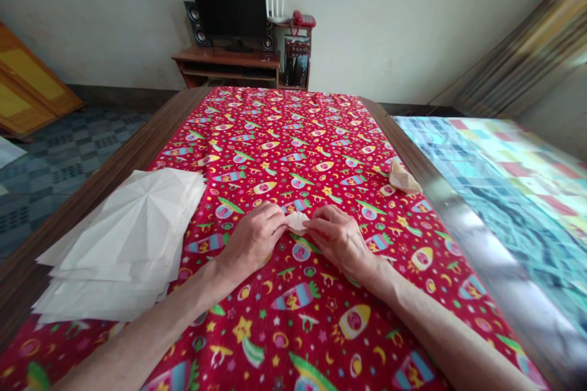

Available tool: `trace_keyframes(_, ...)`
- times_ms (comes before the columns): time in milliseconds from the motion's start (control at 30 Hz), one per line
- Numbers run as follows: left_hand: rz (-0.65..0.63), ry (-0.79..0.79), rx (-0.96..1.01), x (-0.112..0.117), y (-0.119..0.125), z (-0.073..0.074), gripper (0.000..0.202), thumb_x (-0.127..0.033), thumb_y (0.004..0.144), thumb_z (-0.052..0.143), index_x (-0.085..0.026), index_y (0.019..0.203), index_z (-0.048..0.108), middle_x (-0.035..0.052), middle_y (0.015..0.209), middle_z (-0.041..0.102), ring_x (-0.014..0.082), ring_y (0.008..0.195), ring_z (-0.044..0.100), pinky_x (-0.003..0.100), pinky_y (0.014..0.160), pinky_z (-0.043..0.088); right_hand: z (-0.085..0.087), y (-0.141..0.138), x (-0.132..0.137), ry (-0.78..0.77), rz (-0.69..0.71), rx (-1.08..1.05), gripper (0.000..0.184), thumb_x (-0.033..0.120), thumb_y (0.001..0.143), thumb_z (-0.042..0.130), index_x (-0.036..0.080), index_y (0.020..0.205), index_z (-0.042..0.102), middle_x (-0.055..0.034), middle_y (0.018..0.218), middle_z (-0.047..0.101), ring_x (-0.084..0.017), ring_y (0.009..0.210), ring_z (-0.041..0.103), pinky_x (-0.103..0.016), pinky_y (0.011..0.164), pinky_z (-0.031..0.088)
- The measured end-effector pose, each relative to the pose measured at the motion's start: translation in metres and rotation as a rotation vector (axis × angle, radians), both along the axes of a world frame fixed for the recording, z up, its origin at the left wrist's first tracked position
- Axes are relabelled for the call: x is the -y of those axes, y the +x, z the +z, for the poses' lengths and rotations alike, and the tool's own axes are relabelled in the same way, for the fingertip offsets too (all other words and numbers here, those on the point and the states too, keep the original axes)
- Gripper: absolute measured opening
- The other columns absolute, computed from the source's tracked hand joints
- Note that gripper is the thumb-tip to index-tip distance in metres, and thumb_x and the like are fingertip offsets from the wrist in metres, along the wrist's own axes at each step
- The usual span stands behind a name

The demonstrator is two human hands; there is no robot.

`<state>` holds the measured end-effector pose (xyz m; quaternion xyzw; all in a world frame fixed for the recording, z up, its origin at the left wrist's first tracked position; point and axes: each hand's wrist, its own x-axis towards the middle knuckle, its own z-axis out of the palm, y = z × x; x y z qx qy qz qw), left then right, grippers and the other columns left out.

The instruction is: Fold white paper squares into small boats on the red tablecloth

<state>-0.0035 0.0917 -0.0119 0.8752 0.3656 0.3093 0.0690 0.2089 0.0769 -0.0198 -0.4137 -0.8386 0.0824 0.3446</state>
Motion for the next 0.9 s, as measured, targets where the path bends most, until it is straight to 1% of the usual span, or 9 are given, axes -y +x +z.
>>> trace_keyframes(100, 0.013, 0.007, 0.08, -0.004, 0.003, 0.009, 0.01, -0.013, 0.089, 0.054, -0.016, 0.085, 0.062, 0.003, 0.084, 0.062, 0.0163, 0.083, 0.058, 0.029, 0.076, 0.05, 0.009, -0.001, -0.004, -0.038, -0.035, -0.076, 0.014, 0.019, 0.086, 0.058, 0.019, 0.093, 0.07, -0.0055, 0.083, 0.063, -0.015, 0.073, 0.058, -0.025, 0.065, 0.046)
trace_keyframes(200, 0.051, -0.044, 0.185, -0.006, 0.005, 0.017, 0.007, -0.016, 0.087, 0.058, -0.017, 0.083, 0.063, 0.002, 0.082, 0.064, 0.014, 0.078, 0.061, 0.025, 0.072, 0.05, 0.019, -0.004, -0.008, -0.179, -0.099, -0.2, 0.011, 0.025, 0.086, 0.061, 0.02, 0.087, 0.072, -0.0031, 0.079, 0.064, -0.013, 0.07, 0.059, -0.023, 0.062, 0.045)
trace_keyframes(267, 0.067, -0.118, 0.206, -0.006, 0.005, 0.019, 0.008, -0.017, 0.085, 0.061, -0.017, 0.078, 0.064, 0.0008, 0.078, 0.065, 0.0125, 0.071, 0.062, 0.023, 0.066, 0.05, 0.021, -0.005, -0.008, -0.293, -0.103, -0.197, 0.012, 0.028, 0.085, 0.063, 0.021, 0.082, 0.072, -0.0013, 0.075, 0.064, -0.012, 0.065, 0.058, -0.022, 0.058, 0.044)
trace_keyframes(333, 0.055, -0.178, 0.177, -0.005, 0.003, 0.018, 0.01, -0.017, 0.084, 0.062, -0.017, 0.075, 0.064, 0.0002, 0.074, 0.064, 0.0121, 0.067, 0.062, 0.023, 0.064, 0.049, 0.02, -0.003, -0.005, -0.352, -0.064, -0.151, 0.016, 0.029, 0.086, 0.061, 0.021, 0.079, 0.072, -0.0009, 0.075, 0.064, -0.011, 0.063, 0.058, -0.021, 0.057, 0.044)
trace_keyframes(400, 0.007, -0.199, 0.133, -0.002, 0.0, 0.016, 0.01, -0.015, 0.084, 0.062, -0.016, 0.074, 0.064, 0.0008, 0.075, 0.063, 0.0125, 0.069, 0.061, 0.023, 0.065, 0.049, 0.017, 0.0, -0.001, -0.315, 0.012, -0.096, 0.016, 0.028, 0.088, 0.058, 0.02, 0.082, 0.072, -0.002, 0.079, 0.064, -0.011, 0.066, 0.058, -0.022, 0.059, 0.044)
trace_keyframes(500, -0.08, -0.195, 0.038, 0.006, -0.004, 0.011, 0.009, -0.012, 0.084, 0.061, -0.016, 0.078, 0.065, 0.0024, 0.082, 0.062, 0.0144, 0.078, 0.06, 0.025, 0.071, 0.049, 0.013, 0.003, 0.007, -0.155, 0.111, 0.031, 0.015, 0.022, 0.089, 0.055, 0.02, 0.092, 0.07, -0.0044, 0.084, 0.063, -0.013, 0.073, 0.057, -0.024, 0.063, 0.044)
trace_keyframes(600, -0.095, -0.251, -0.004, 0.013, -0.005, 0.004, 0.009, -0.009, 0.084, 0.059, -0.016, 0.081, 0.064, 0.0025, 0.085, 0.061, 0.0143, 0.08, 0.059, 0.025, 0.073, 0.049, 0.012, 0.003, 0.011, -0.066, 0.134, 0.162, 0.017, 0.017, 0.09, 0.051, 0.017, 0.088, 0.068, -0.0063, 0.082, 0.061, -0.015, 0.075, 0.055, -0.026, 0.066, 0.044)
trace_keyframes(700, -0.048, -0.317, 0.045, 0.015, -0.004, -0.004, 0.009, -0.009, 0.083, 0.061, -0.016, 0.078, 0.064, 0.0019, 0.083, 0.061, 0.0129, 0.076, 0.059, 0.023, 0.07, 0.048, 0.011, 0.002, 0.011, -0.079, 0.148, 0.194, 0.017, 0.017, 0.09, 0.05, 0.016, 0.084, 0.066, -0.0059, 0.079, 0.06, -0.015, 0.074, 0.054, -0.027, 0.068, 0.044)
trace_keyframes(900, -0.007, -0.323, 0.099, 0.015, -0.006, -0.01, 0.011, -0.014, 0.084, 0.062, -0.016, 0.074, 0.065, 0.0015, 0.076, 0.06, 0.0122, 0.069, 0.059, 0.023, 0.064, 0.048, 0.01, 0.005, 0.01, -0.163, 0.141, 0.154, 0.017, 0.026, 0.091, 0.054, 0.018, 0.082, 0.067, -0.0029, 0.078, 0.059, -0.012, 0.069, 0.054, -0.024, 0.064, 0.041)
